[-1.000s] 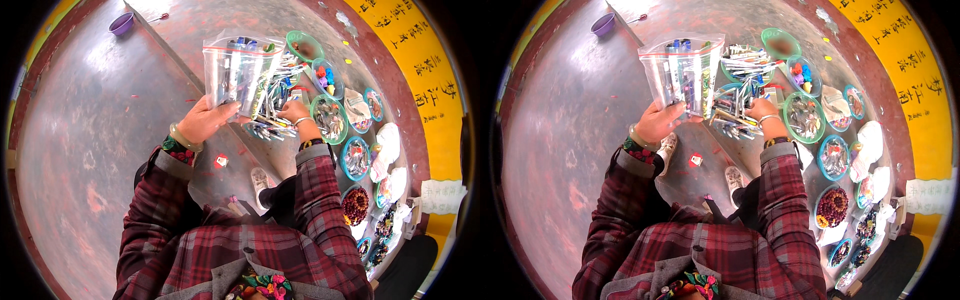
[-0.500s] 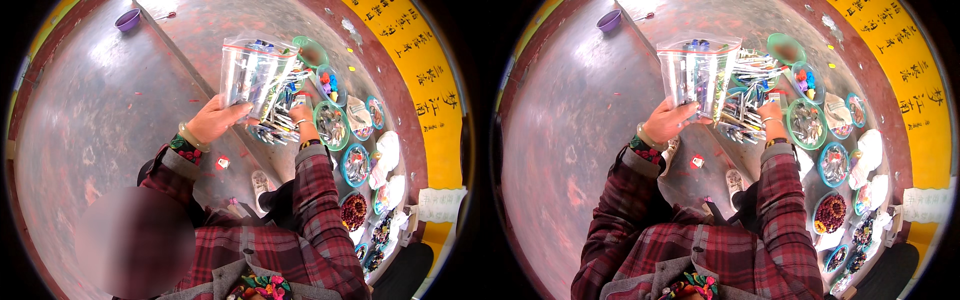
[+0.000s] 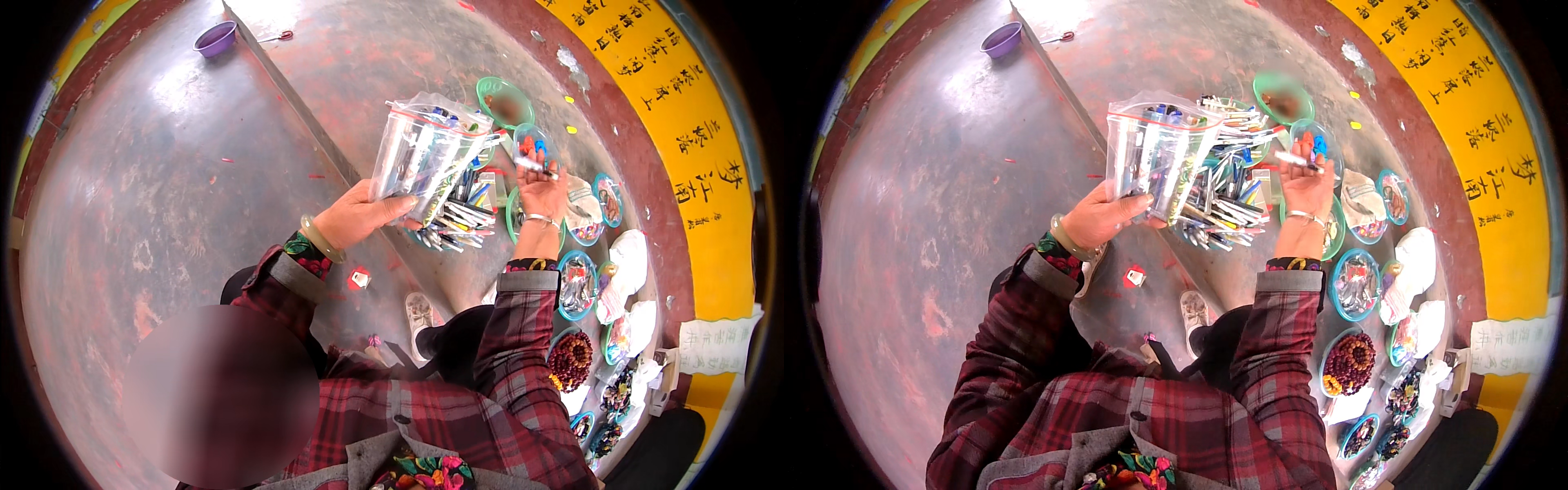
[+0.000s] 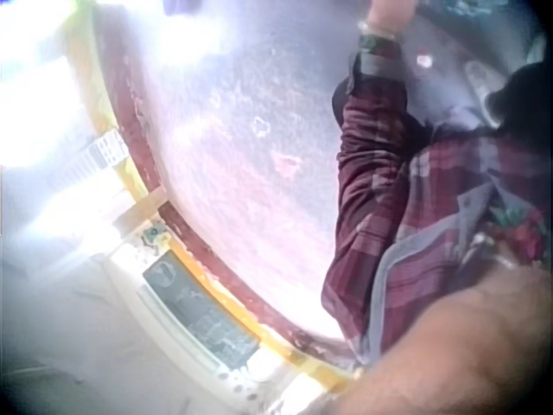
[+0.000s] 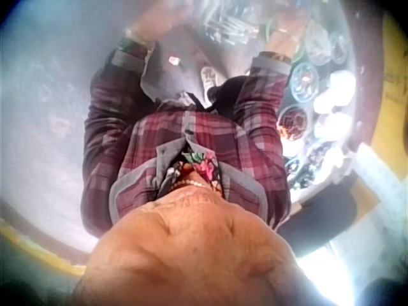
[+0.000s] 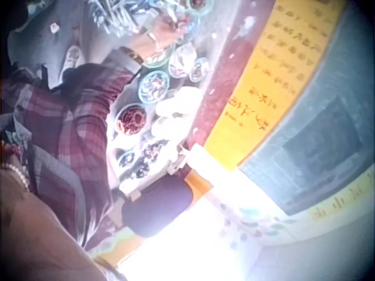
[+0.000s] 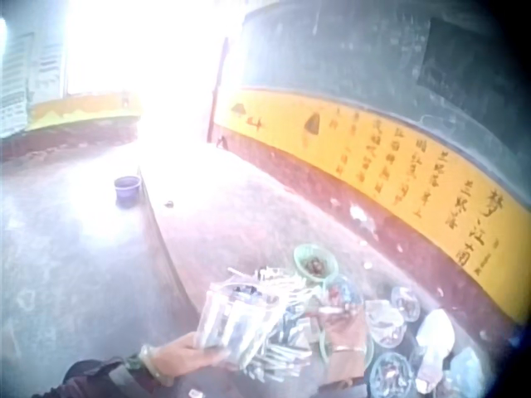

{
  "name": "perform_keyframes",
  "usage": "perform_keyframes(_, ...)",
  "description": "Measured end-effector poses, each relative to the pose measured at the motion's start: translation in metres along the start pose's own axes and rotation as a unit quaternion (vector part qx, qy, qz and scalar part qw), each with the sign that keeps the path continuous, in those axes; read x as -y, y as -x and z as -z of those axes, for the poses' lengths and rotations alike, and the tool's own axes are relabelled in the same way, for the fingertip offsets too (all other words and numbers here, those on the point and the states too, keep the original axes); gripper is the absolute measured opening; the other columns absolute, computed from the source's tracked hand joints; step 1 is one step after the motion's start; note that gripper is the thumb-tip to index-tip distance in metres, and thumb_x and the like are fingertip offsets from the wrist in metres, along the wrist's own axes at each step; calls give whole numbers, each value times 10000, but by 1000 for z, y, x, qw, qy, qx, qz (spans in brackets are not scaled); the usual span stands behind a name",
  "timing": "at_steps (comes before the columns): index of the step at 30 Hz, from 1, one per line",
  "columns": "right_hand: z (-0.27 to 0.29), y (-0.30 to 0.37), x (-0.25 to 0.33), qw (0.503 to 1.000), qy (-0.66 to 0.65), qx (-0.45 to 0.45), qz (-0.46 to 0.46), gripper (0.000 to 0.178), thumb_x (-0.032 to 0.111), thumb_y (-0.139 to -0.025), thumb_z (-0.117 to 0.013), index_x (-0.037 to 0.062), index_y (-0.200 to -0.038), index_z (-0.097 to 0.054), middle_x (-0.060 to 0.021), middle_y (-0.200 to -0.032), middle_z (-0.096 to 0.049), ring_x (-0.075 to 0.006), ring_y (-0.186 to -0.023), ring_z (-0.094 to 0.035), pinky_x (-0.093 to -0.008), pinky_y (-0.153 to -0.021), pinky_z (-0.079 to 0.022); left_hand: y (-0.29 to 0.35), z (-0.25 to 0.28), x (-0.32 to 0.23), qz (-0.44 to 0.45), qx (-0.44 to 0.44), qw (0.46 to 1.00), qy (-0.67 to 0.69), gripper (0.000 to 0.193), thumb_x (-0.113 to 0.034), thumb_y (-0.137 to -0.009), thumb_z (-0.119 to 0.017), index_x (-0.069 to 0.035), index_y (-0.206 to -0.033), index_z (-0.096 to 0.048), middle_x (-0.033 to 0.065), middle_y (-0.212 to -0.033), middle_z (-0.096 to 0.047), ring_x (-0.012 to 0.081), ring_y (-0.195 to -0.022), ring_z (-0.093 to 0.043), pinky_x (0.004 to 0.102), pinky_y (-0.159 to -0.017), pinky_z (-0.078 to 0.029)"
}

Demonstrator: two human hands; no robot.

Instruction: The person sits on the floor and repeatedly picks up pens and markers from a green tray, placing them into a clear plastic bag. They handle the items one by one, occasionally adjusting the bag to fit more pens.

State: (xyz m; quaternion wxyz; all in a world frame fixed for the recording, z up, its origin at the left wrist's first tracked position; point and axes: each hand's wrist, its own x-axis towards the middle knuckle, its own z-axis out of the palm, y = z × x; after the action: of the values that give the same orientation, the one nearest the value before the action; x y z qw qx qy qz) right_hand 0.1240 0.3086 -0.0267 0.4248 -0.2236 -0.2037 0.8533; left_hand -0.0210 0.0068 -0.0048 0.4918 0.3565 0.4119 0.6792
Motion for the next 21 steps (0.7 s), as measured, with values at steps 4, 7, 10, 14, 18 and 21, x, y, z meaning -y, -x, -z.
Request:
perform_keyframes(4, 55, -29, -2, 974, -81, 174, -120, 213, 263, -928, -435, 68, -968, -510, -70, -830, -575, -199, -737, -557, -363, -674, -468, -3, -3, 1, 11, 11, 1000, -9, 327, -161, -912, -495, 1, -1196, -488, 83, -1098, -576, 177, -956, -573, 314, -819, -474)
perform_keyframes(7, 63, -35, -6, 974, -13, 122, -188, 185, 203, -913, -480, 57, -1024, -497, -102, -848, -570, -196, -720, -543, -316, -576, -453, -3, -3, 1, 34, 18, 999, -21, 333, -167, -910, -504, -2, -1199, -487, 83, -1089, -578, 175, -944, -576, 318, -810, -481)
perform_keyframes(10, 8, -6, -11, 978, 97, -80, -165, 266, 106, -857, -575, 14, -1087, -478, -125, -892, -572, -209, -744, -555, -306, -575, -455, 1, 3, 9, 64, 15, 998, -15, 340, -161, -905, -517, 0, -1203, -483, 83, -1075, -581, 179, -935, -578, 329, -802, -493)
perform_keyframes(14, -45, 50, 9, 961, 216, 170, 6, 299, 99, -879, -539, 3, -1157, -489, -108, -902, -579, -177, -778, -556, -264, -626, -446, 6, 3, 12, 90, 30, 995, -2, 344, -147, -898, -531, 6, -1203, -481, 87, -1074, -581, 187, -932, -578, 340, -797, -505)
perform_keyframes(18, -82, 106, 31, 811, 535, 222, 81, 299, 85, -899, -506, 14, -1188, -533, -79, -928, -587, -139, -793, -542, -226, -711, -422, 11, 7, 19, 136, 58, 989, -17, 360, -173, -893, -546, 8, -1199, -495, 82, -1075, -580, 177, -924, -571, 329, -796, -501)
perform_keyframes(21, -90, 119, 31, 700, 615, 333, 141, 277, 5, -842, -543, 5, -1113, -600, -56, -944, -584, -133, -848, -532, -223, -765, -399, 15, 7, 20, 167, 83, 982, -40, 400, -236, -887, -566, 4, -1202, -508, 63, -1073, -576, 146, -920, -553, 303, -794, -499)
